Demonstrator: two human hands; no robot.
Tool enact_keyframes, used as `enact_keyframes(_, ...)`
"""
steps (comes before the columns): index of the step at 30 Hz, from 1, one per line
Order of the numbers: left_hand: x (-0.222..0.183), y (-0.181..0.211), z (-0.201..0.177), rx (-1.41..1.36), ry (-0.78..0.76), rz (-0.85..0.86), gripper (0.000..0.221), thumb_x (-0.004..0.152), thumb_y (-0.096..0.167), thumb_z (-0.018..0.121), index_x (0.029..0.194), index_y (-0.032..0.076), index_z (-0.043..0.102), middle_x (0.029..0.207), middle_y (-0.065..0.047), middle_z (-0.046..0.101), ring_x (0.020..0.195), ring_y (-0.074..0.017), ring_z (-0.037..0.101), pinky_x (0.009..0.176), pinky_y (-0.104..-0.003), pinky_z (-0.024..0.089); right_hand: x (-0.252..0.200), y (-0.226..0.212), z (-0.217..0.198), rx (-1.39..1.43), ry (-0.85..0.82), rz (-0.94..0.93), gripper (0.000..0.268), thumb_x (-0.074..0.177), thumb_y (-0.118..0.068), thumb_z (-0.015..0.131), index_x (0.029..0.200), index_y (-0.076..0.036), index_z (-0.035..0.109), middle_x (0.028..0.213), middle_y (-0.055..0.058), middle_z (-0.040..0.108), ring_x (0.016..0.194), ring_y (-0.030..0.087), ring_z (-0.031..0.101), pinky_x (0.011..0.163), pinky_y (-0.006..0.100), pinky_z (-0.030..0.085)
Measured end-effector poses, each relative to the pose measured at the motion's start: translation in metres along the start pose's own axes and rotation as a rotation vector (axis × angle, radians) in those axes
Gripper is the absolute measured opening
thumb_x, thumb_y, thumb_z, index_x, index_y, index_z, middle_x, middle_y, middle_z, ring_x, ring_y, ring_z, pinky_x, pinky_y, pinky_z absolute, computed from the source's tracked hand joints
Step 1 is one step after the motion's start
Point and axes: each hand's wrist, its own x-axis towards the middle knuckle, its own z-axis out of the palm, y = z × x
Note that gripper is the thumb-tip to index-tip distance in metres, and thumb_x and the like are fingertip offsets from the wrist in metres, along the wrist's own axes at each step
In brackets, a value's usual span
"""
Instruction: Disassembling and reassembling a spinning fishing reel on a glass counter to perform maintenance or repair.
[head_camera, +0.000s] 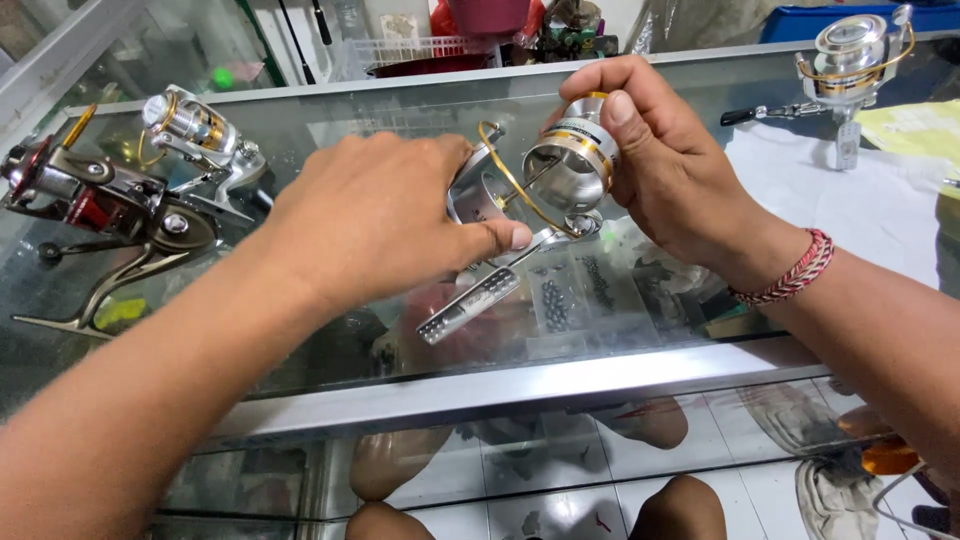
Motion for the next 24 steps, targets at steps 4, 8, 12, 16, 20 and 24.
enact_keyframes(4,-0.005,0.017,-0.022,0.016,-0.032,-0.023,0.062,0.088,0.076,0.062,0.107,0.016,0.065,0.107,-0.018,0.073,0.103,-0.0491,0.064,0.079,-0.061,0.049,-0.002,0.003,-0.009,0.084,-0.021,-0.021,0.039,0.108,-0.042,0.046,0.132,-0.012,0.049,0.106,0.004,0.063,0.078,0.007,0.057,0.064,0.019,0.046)
enact_keyframes(8,-0.007,0.033,-0.039,0.025,-0.164,-0.107,0.056,0.092,0.070,0.060,0.103,0.015,0.064,0.102,-0.011,0.072,0.097,-0.0376,0.065,0.078,-0.052,0.048,-0.002,0.003,-0.012,0.069,-0.004,0.027,0.033,0.110,-0.040,0.042,0.130,-0.015,0.051,0.094,-0.003,0.056,0.069,0.002,0.049,0.057,0.015,0.039)
enact_keyframes(12,0.002,0.038,-0.036,0.044,-0.179,-0.118,0.057,0.091,0.068,0.059,0.094,0.012,0.067,0.101,-0.012,0.074,0.095,-0.0368,0.067,0.076,-0.050,0.048,-0.002,0.000,-0.009,0.007,-0.004,0.073,0.035,0.108,-0.043,0.041,0.128,-0.017,0.052,0.081,-0.006,0.053,0.057,0.002,0.043,0.048,0.017,0.031)
enact_keyframes(16,0.001,0.043,-0.035,0.009,-0.203,-0.120,0.058,0.092,0.067,0.060,0.085,0.010,0.064,0.093,-0.012,0.071,0.085,-0.0348,0.063,0.071,-0.048,0.044,-0.003,0.001,-0.011,-0.034,0.002,0.047,0.034,0.109,-0.042,0.041,0.127,-0.016,0.052,0.079,-0.007,0.048,0.057,0.002,0.038,0.047,0.018,0.029)
enact_keyframes(20,0.001,0.046,-0.036,-0.045,-0.207,-0.118,0.058,0.084,0.070,0.064,0.079,0.012,0.065,0.081,-0.011,0.067,0.075,-0.0315,0.058,0.064,-0.044,0.038,-0.003,-0.001,-0.014,-0.035,-0.017,0.043,0.033,0.109,-0.041,0.040,0.128,-0.016,0.051,0.085,-0.006,0.050,0.064,0.002,0.044,0.056,0.017,0.037)
enact_keyframes(24,0.003,0.046,-0.034,-0.090,-0.211,-0.154,0.061,0.080,0.073,0.071,0.079,0.012,0.067,0.079,-0.011,0.065,0.075,-0.0308,0.057,0.064,-0.042,0.035,-0.004,-0.001,-0.016,0.015,-0.065,0.049,0.033,0.109,-0.043,0.042,0.126,-0.017,0.052,0.083,-0.008,0.049,0.066,0.002,0.044,0.058,0.017,0.036)
